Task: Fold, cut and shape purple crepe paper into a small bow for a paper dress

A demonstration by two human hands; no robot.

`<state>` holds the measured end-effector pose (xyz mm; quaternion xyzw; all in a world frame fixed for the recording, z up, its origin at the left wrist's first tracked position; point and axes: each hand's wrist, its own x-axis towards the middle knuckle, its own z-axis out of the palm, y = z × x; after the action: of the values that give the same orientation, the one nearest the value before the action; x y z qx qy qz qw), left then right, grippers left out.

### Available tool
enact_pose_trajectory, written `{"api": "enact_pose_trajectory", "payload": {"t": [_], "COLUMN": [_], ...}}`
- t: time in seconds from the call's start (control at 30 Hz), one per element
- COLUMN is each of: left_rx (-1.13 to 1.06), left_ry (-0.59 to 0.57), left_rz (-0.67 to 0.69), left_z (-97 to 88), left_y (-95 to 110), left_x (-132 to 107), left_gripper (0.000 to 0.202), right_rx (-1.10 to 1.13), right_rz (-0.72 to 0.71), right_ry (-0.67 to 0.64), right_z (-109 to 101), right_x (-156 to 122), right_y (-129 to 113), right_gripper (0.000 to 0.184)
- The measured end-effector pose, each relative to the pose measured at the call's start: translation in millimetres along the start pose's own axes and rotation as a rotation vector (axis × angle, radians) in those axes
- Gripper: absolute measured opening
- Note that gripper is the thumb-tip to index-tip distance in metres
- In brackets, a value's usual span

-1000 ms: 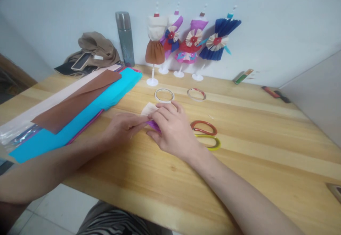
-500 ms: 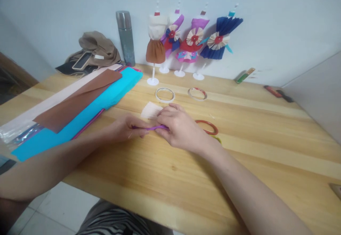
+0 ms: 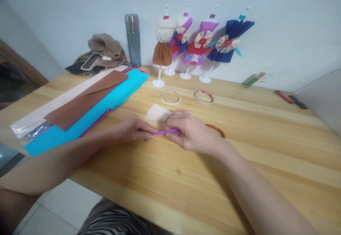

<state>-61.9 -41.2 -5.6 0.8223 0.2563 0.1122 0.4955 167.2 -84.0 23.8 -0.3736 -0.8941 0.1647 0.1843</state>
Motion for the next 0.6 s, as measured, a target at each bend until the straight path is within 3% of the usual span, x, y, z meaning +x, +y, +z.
{"api": "enact_pose_trajectory", "payload": {"t": [0.1,0.33,0.6], "left_rx": [0.027,0.142,0.185], "left_ry": [-0.01,-0.003,0.059], "left_rz": [0.001,0.014,-0.014], "left_z": [-1.7,-1.4,-3.0], "left_y": [0.8,-0.3,3.4], "left_x": [0.4,2.0,-0.3], "left_gripper": [0.022,0.022,0.027], "right_rx": [0.011,0.075,0.083], "right_rz": [-0.051,0.07,0.088], "right_ry": [-0.058,-0.103,-0.089], "right_z": [-3.2,-7.7,-8.1], "right_x": [-1.4,-6.4,-6.5], "right_y": [3.0,8.7,10.2], "right_gripper": [0.027,0.02,0.021]}}
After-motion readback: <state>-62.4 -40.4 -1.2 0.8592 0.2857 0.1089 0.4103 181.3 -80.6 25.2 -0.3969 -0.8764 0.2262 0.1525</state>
